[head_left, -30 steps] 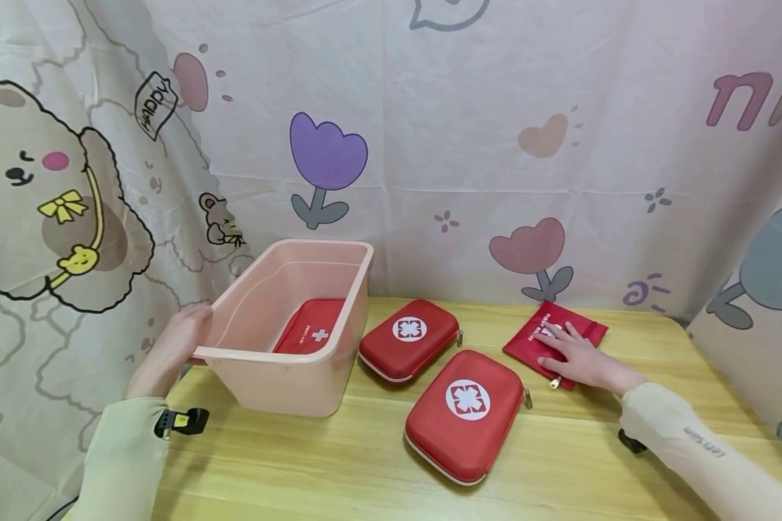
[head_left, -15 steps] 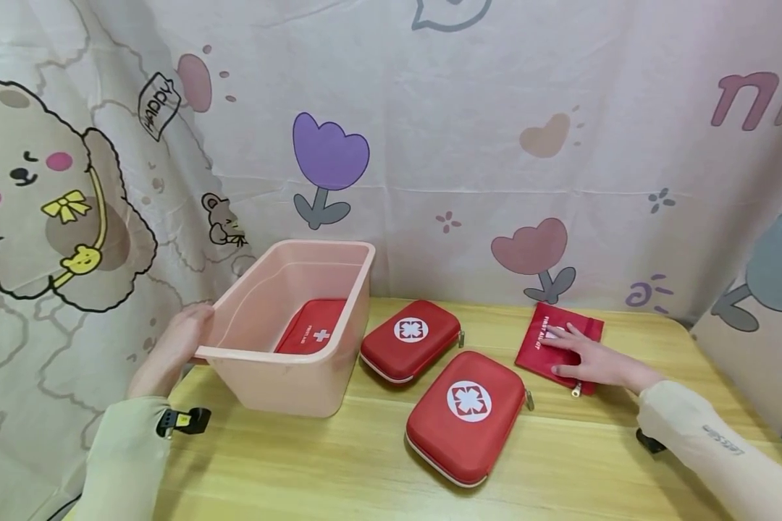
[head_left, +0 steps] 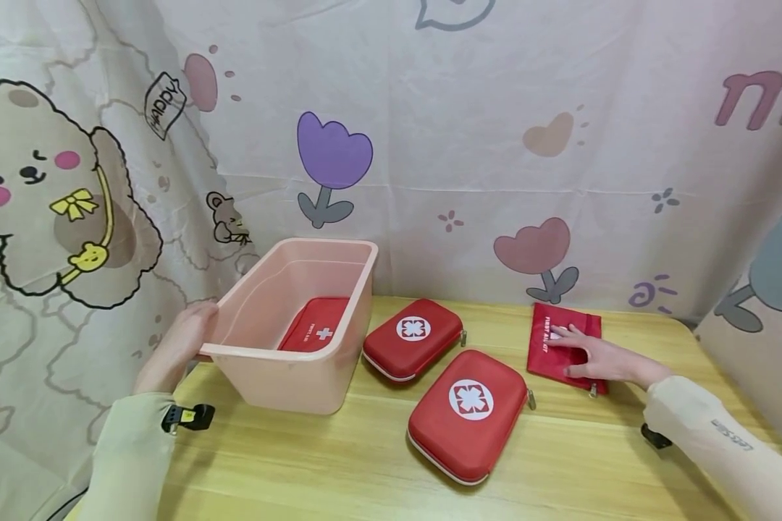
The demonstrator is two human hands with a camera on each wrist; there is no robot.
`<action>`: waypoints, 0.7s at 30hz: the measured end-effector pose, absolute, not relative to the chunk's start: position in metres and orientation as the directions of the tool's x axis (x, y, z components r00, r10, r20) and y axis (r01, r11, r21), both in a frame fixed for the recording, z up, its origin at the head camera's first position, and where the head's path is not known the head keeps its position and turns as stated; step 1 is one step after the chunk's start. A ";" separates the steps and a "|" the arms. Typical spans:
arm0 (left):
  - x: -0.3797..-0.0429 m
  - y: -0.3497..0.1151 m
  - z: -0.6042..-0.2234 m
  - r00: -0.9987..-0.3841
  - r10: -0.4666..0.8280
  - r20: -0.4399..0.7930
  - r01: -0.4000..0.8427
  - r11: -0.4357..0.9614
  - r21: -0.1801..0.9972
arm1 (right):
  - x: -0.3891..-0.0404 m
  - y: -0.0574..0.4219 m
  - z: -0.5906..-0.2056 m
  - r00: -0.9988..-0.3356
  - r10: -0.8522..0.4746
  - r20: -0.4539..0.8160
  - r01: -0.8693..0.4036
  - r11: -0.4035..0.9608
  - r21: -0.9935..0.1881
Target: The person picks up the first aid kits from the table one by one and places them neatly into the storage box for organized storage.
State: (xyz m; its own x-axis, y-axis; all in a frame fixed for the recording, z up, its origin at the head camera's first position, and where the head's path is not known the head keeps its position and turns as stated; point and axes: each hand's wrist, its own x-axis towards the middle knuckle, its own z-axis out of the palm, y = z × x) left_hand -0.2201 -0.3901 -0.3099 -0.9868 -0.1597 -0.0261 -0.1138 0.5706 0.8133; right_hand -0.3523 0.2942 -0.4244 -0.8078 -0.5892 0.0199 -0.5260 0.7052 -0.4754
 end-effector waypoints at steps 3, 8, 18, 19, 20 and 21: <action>-0.221 -0.389 -0.310 -0.986 -0.164 -0.018 -0.110 0.572 0.813 | -0.354 0.296 -0.425 -0.818 -0.575 0.016 -0.506 0.706 -0.496; -0.221 -0.391 -0.310 -0.986 -0.166 -0.012 -0.107 0.576 0.810 | -0.355 0.292 -0.422 -0.884 -0.464 0.060 -0.428 0.752 -0.501; -0.222 -0.391 -0.310 -0.987 -0.163 -0.009 -0.104 0.584 0.805 | -0.350 0.274 -0.416 -0.986 -0.161 -0.043 -0.129 0.904 -0.408; -0.222 -0.391 -0.310 -0.987 -0.163 -0.011 -0.106 0.585 0.804 | -0.349 0.274 -0.415 -0.988 -0.123 -0.090 -0.079 0.915 -0.395; -0.222 -0.392 -0.311 -0.987 -0.163 -0.013 -0.107 0.587 0.802 | -0.348 0.273 -0.415 -0.987 -0.085 -0.136 -0.027 0.924 -0.382; -0.223 -0.392 -0.311 -0.987 -0.163 -0.014 -0.108 0.588 0.802 | -0.347 0.271 -0.414 -0.982 -0.046 -0.183 0.025 0.930 -0.368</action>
